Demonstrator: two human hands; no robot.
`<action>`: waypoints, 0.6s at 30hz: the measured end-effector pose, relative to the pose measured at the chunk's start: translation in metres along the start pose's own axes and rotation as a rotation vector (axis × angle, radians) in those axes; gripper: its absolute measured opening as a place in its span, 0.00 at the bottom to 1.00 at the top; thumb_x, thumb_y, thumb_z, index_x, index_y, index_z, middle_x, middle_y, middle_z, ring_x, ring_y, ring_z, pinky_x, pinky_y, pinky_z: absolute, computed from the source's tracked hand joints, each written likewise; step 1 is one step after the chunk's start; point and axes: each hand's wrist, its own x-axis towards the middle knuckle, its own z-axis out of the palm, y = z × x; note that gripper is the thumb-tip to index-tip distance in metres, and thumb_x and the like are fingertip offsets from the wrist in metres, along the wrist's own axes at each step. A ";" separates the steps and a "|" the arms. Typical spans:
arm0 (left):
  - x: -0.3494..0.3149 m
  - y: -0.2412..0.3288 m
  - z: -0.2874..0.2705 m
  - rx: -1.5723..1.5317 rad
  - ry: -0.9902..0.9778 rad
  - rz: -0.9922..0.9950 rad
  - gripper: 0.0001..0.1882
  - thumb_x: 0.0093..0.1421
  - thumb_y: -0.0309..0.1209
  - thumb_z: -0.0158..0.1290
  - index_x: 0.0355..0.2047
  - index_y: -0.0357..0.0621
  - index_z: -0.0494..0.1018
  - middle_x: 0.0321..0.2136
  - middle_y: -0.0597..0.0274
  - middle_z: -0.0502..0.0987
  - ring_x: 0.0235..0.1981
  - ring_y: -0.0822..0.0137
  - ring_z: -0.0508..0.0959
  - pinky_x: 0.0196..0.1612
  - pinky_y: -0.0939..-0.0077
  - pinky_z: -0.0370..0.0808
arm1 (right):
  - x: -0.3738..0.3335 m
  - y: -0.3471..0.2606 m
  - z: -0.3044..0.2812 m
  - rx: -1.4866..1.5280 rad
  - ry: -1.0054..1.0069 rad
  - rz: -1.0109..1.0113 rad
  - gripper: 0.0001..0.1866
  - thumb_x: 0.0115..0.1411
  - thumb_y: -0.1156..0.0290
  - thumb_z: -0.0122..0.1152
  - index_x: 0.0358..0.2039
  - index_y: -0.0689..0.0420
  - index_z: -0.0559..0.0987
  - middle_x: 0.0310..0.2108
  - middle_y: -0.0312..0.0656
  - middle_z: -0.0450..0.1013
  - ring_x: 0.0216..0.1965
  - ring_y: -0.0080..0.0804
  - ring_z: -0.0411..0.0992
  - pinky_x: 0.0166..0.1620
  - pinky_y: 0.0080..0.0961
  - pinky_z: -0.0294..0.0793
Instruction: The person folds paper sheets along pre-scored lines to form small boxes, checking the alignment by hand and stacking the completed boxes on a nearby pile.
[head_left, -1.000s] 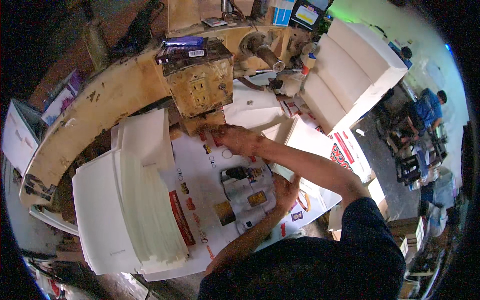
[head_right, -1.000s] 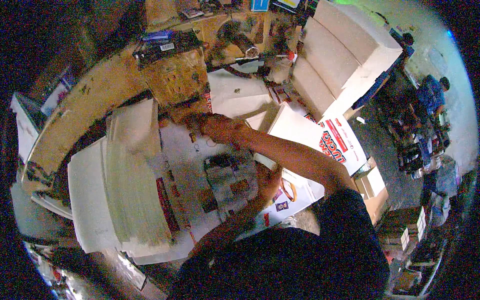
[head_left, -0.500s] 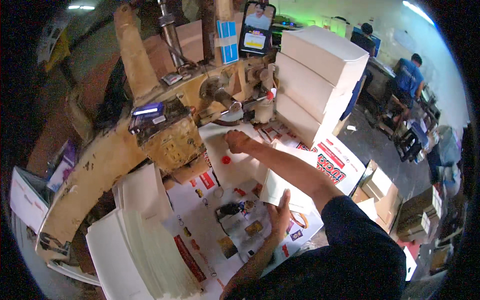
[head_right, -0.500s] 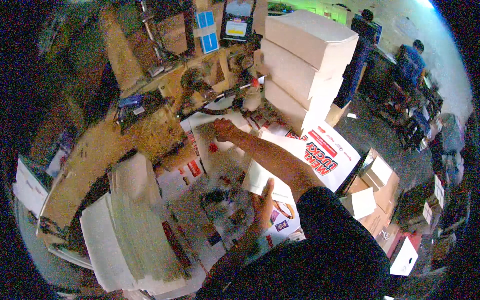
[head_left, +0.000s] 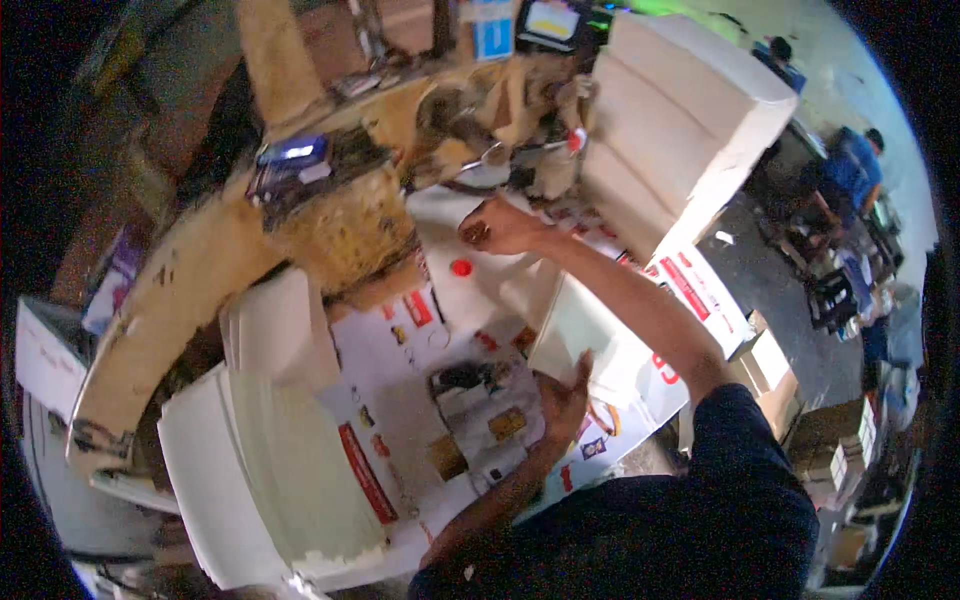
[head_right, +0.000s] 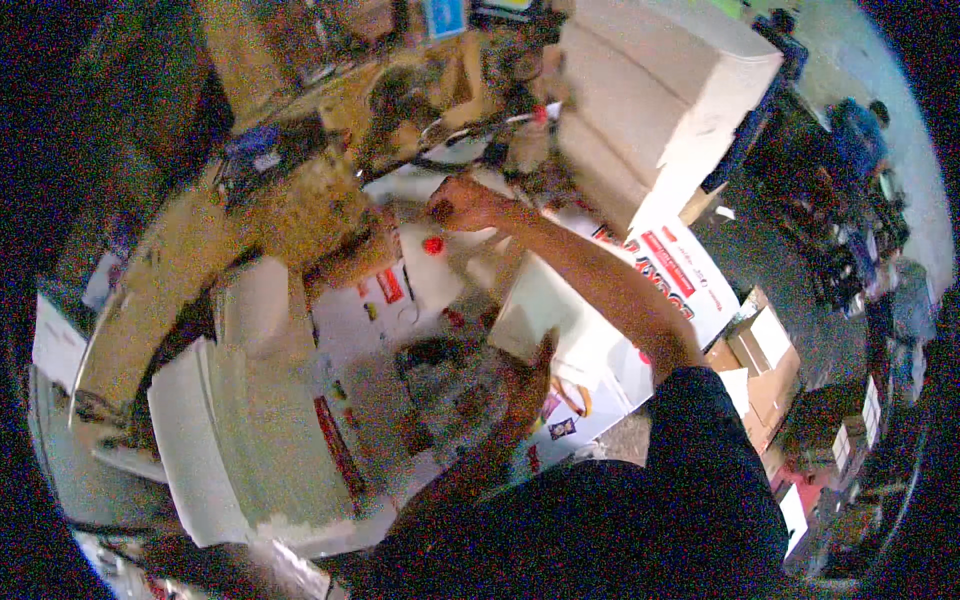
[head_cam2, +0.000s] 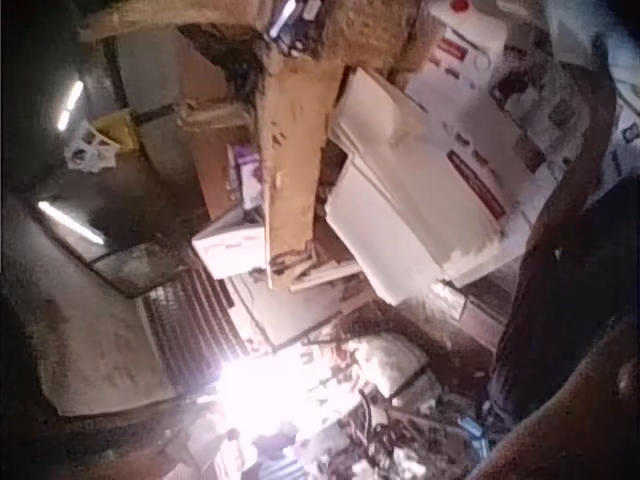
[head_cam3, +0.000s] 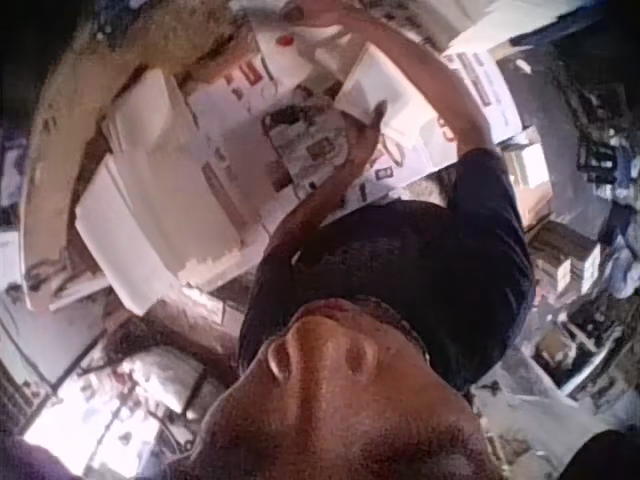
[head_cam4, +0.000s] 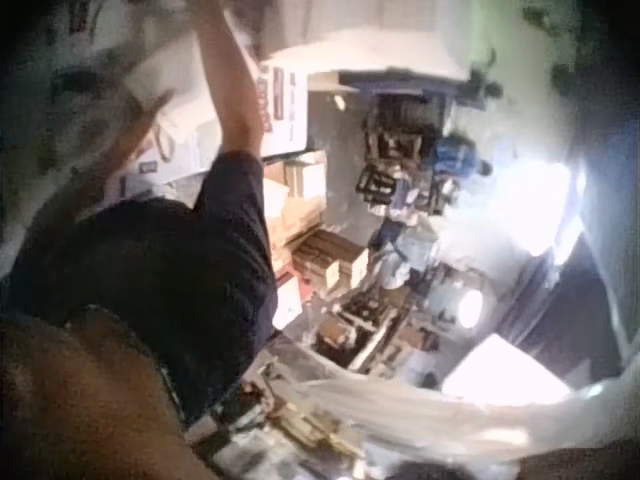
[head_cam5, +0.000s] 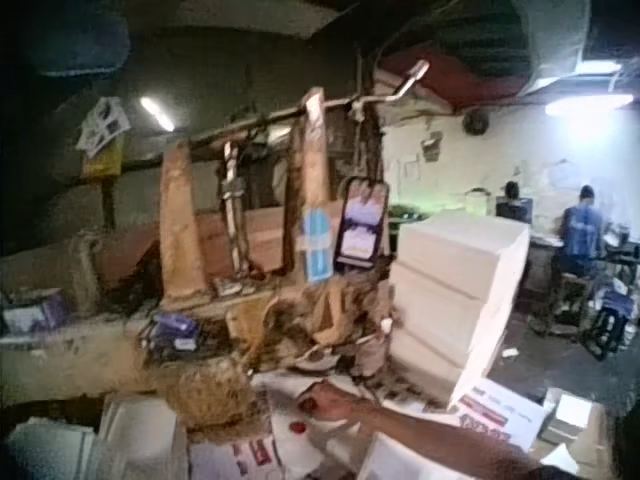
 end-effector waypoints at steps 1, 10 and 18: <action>0.001 -0.006 -0.004 0.006 0.034 -0.005 0.25 0.60 0.24 0.60 0.54 0.33 0.61 0.48 0.52 0.72 0.48 0.65 0.72 0.51 0.73 0.71 | -0.001 -0.022 -0.005 0.098 0.051 -0.081 0.10 0.50 0.74 0.64 0.35 0.59 0.82 0.28 0.49 0.78 0.28 0.38 0.77 0.36 0.34 0.76; 0.000 -0.021 0.006 -0.490 0.026 -0.043 0.26 0.60 0.20 0.58 0.55 0.33 0.60 0.49 0.52 0.72 0.49 0.64 0.72 0.52 0.73 0.71 | 0.003 -0.036 0.015 0.012 -0.280 0.164 0.08 0.45 0.69 0.63 0.26 0.57 0.76 0.29 0.46 0.76 0.36 0.45 0.74 0.41 0.41 0.74; 0.000 -0.013 0.002 -0.119 0.014 0.001 0.30 0.62 0.25 0.58 0.59 0.32 0.56 0.51 0.52 0.70 0.50 0.63 0.71 0.54 0.70 0.69 | 0.005 -0.059 0.039 -0.186 -0.248 0.097 0.09 0.45 0.71 0.57 0.22 0.64 0.78 0.26 0.56 0.75 0.29 0.52 0.76 0.34 0.45 0.77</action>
